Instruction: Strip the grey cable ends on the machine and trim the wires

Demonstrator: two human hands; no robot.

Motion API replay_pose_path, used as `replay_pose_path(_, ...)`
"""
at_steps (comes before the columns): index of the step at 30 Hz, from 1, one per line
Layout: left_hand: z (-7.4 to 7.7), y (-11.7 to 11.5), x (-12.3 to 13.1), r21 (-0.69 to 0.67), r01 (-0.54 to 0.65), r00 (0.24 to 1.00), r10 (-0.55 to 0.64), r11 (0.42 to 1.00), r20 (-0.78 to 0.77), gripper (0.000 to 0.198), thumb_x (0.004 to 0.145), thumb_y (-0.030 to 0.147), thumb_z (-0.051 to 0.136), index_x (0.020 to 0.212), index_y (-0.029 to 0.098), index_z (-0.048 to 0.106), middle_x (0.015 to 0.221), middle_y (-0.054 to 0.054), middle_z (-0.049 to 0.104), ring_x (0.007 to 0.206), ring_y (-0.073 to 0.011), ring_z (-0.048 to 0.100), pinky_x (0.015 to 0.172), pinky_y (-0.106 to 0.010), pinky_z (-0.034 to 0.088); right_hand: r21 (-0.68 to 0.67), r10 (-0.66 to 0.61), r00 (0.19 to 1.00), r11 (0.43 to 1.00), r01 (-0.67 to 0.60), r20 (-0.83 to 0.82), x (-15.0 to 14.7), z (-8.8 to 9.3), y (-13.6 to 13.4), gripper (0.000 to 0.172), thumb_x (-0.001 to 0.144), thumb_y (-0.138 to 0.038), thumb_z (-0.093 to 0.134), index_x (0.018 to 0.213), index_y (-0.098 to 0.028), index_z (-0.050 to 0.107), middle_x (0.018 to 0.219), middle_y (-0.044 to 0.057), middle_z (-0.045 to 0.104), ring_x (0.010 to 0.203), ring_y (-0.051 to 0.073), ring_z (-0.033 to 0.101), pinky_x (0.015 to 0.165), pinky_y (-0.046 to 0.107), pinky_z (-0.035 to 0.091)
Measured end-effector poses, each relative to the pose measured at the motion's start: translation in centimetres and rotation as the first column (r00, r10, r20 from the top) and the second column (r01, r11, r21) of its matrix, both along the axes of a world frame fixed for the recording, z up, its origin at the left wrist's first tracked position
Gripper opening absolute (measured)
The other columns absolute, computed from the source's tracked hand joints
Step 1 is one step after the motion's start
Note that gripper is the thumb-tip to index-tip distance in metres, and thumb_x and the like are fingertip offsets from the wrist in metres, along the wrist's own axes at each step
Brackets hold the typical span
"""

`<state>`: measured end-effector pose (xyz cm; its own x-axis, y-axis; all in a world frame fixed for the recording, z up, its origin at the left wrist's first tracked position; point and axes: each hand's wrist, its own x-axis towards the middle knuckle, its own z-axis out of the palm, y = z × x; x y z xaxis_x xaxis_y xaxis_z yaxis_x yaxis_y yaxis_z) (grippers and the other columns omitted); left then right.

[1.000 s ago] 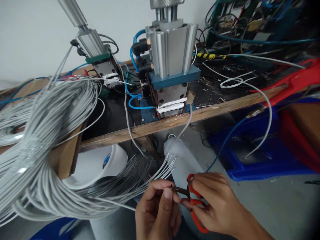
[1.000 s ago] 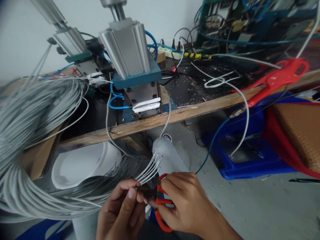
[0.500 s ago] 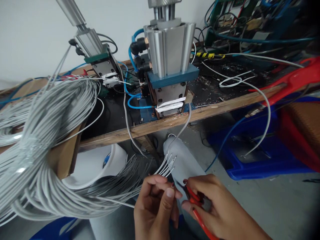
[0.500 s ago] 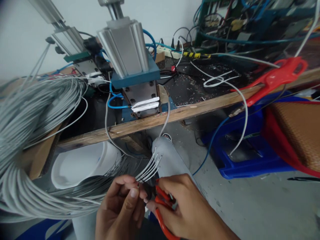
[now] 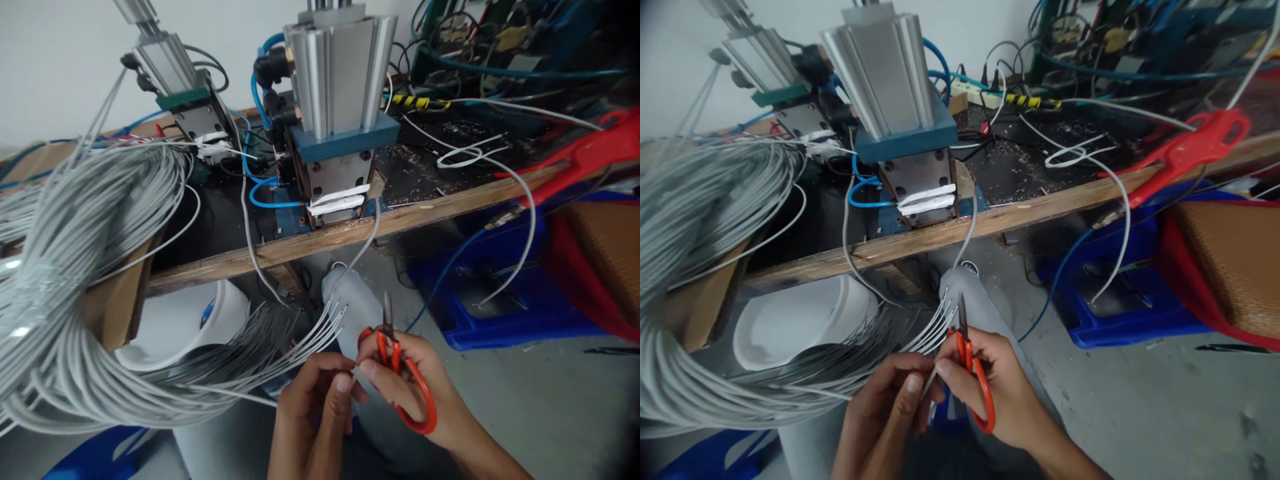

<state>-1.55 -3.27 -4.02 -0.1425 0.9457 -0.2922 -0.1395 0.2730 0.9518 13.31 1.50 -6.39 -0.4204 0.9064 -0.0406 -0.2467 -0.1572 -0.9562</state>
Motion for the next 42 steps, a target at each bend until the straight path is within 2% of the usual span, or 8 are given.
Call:
replay_pose_path(2,-0.2,-0.2,-0.4,0.069,0.058,0.980,-0.044,0.996,-0.195,0.025,0.093,0.048,0.072,0.093,0.024,0.080,0.071,0.001,0.069,0.063,-0.0111,0.059,0.062,-0.019,0.043,0.034,-0.085,0.993,0.996,0.082,0.087,-0.1,-0.1,-0.1,0.038,0.097,-0.045,0.072,0.077,-0.016,0.058,0.061,-0.004,0.045,0.054,0.009,0.038,0.050,0.019,0.033)
replay_pose_path(5,-0.5,-0.2,-1.0,0.124,0.082,0.935,-0.034,0.989,-0.353,0.013,0.094,0.032,0.068,0.090,0.027,0.080,0.076,0.003,0.071,0.070,-0.0123,0.064,0.067,-0.020,0.045,0.045,-0.085,0.985,0.996,0.079,0.147,0.4,-0.2,-0.3,0.038,0.098,-0.049,0.068,0.081,-0.016,0.059,0.063,-0.003,0.045,0.055,0.009,0.039,0.051,0.020,0.035)
replay_pose_path(8,-0.8,0.0,-1.4,0.236,0.065,0.912,0.039,0.970,-0.408,0.011,0.096,0.027,0.068,0.089,0.029,0.077,0.079,0.004,0.069,0.070,-0.0113,0.064,0.067,-0.021,0.046,0.126,-0.053,0.977,0.992,0.027,0.206,1.5,-0.3,-0.9,0.042,0.103,-0.056,0.056,0.087,-0.018,0.059,0.070,0.000,0.052,0.058,0.013,0.048,0.053,0.024,0.040)
replay_pose_path(14,-0.6,0.3,-1.5,0.350,0.057,0.873,0.124,0.935,-0.473,0.011,0.098,0.023,0.068,0.092,0.029,0.076,0.085,0.004,0.068,0.072,-0.0088,0.063,0.067,-0.019,0.046,0.393,-0.135,0.853,0.915,-0.088,0.504,2.8,-0.5,-2.9,0.024,0.095,-0.031,0.054,0.075,-0.021,0.043,0.067,0.001,0.057,0.060,0.016,0.055,0.059,0.029,0.042)
replay_pose_path(20,-0.7,0.4,-1.4,0.373,0.102,0.856,0.110,0.922,-0.505,0.011,0.096,0.018,0.069,0.091,0.026,0.074,0.085,0.004,0.067,0.070,-0.0067,0.064,0.063,-0.014,0.047,0.282,-0.106,0.782,0.955,-0.092,0.615,2.0,-1.3,-4.4,0.012,0.087,-0.022,0.059,0.078,-0.021,0.052,0.072,-0.001,0.058,0.071,0.016,0.055,0.064,0.026,0.041)
replay_pose_path(26,-1.0,0.4,-2.2,0.395,0.306,0.754,0.032,0.866,-0.656,0.017,0.098,0.010,0.062,0.101,0.027,0.067,0.090,0.007,0.065,0.073,-0.0039,0.064,0.064,-0.008,0.050,0.083,0.081,0.797,0.983,-0.163,0.598,1.3,-0.1,-3.3,0.029,0.089,-0.030,0.060,0.068,-0.020,0.042,0.060,-0.002,0.047,0.059,0.013,0.047,0.057,0.026,0.034)
replay_pose_path(35,-1.2,0.4,-2.2,0.403,0.330,0.716,0.052,0.853,-0.696,0.019,0.097,0.008,0.061,0.103,0.026,0.065,0.093,0.006,0.063,0.076,-0.0035,0.062,0.066,-0.008,0.049,0.156,0.037,0.805,0.975,-0.159,0.592,1.5,-1.0,-3.8,0.044,0.101,-0.036,0.057,0.068,-0.021,0.033,0.058,-0.005,0.036,0.050,0.010,0.033,0.051,0.028,0.022)
replay_pose_path(42,-1.3,0.3,-2.1,0.413,0.366,0.701,0.045,0.834,-0.712,0.018,0.097,0.006,0.061,0.102,0.023,0.064,0.094,0.004,0.062,0.080,-0.0035,0.062,0.070,-0.008,0.049,0.161,0.028,0.783,0.973,-0.163,0.621,1.4,-0.9,-3.8,0.040,0.098,-0.030,0.059,0.067,-0.021,0.036,0.056,-0.006,0.037,0.050,0.009,0.036,0.050,0.027,0.025)
